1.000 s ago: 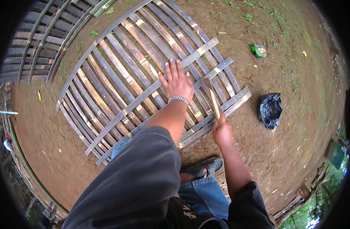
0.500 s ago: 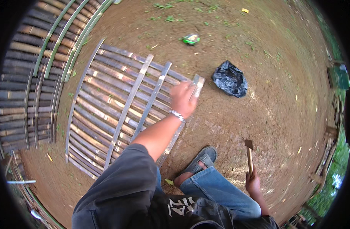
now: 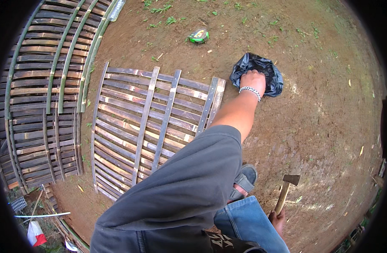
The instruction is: The person uses a hammer to drive nails into a wooden lattice structure lying on the ground. They repeatedly pick up nails from a black plastic bag and secure the wooden slats together.
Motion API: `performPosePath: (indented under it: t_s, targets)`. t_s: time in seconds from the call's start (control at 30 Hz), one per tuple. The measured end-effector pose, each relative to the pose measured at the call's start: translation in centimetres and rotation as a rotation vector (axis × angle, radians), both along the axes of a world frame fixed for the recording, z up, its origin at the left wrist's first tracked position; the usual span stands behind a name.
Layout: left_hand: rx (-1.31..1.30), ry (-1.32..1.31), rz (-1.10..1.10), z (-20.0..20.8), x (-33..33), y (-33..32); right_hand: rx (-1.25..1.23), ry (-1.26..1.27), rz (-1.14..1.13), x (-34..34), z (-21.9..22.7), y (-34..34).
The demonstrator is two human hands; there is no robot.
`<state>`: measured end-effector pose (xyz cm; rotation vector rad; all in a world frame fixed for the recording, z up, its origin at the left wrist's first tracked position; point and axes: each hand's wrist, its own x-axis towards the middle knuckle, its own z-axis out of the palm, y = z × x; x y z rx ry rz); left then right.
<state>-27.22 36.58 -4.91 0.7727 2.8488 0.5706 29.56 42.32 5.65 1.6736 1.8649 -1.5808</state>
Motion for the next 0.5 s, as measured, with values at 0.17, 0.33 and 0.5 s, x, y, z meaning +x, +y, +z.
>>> performPosePath:
  t_s: [0.17,0.33,0.5]
  targets:
    - [0.037,-0.102,0.100,0.7,-0.5,-0.2,-0.017,-0.024,0.021,-1.4,0.8,-0.2]
    - [0.081,-0.096,0.193,0.9,-0.4,0.1,-0.016,0.016,0.073,-3.5,1.9,-0.1]
    - [0.028,-0.085,0.051,1.2,-1.2,-0.5,-0.077,-0.005,0.102,-4.5,2.4,0.0]
